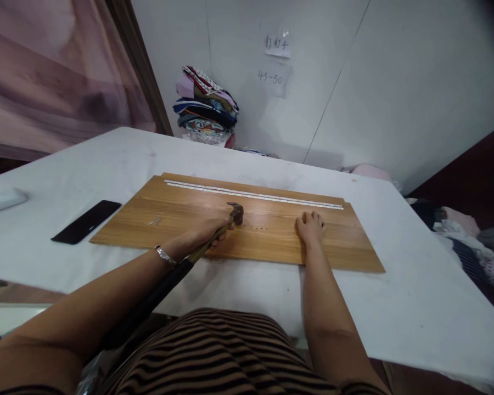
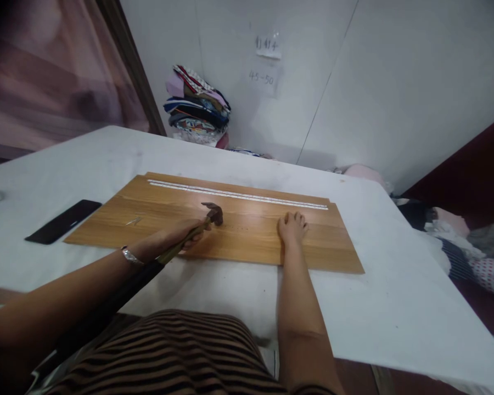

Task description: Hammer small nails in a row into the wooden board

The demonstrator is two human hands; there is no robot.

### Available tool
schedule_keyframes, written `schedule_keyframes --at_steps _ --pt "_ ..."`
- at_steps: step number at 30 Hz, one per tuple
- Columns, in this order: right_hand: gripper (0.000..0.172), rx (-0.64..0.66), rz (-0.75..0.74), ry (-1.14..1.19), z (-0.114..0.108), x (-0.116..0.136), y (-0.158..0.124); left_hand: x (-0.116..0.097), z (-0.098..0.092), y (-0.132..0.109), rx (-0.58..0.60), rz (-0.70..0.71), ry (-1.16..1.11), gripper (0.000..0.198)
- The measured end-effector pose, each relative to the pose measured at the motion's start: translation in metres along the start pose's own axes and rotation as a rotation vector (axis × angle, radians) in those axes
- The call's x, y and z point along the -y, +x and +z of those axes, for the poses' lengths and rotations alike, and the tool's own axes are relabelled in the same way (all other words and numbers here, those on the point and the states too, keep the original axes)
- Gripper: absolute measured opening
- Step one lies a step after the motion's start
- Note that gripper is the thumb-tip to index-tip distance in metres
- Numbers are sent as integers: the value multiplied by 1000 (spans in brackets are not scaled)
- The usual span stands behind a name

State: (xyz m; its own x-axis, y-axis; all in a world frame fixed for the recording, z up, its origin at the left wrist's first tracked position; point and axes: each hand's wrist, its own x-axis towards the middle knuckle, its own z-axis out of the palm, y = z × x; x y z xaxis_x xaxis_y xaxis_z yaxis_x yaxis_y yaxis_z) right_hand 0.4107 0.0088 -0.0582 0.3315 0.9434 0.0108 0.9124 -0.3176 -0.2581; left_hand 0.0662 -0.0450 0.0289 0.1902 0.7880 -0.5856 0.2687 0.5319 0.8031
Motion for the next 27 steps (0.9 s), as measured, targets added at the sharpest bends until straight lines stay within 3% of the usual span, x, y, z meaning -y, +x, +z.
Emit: schedule_keyframes --at_steps 27 --pt "49 6 -3 -16 -4 1 -1 12 -9 16 -15 10 -44 40"
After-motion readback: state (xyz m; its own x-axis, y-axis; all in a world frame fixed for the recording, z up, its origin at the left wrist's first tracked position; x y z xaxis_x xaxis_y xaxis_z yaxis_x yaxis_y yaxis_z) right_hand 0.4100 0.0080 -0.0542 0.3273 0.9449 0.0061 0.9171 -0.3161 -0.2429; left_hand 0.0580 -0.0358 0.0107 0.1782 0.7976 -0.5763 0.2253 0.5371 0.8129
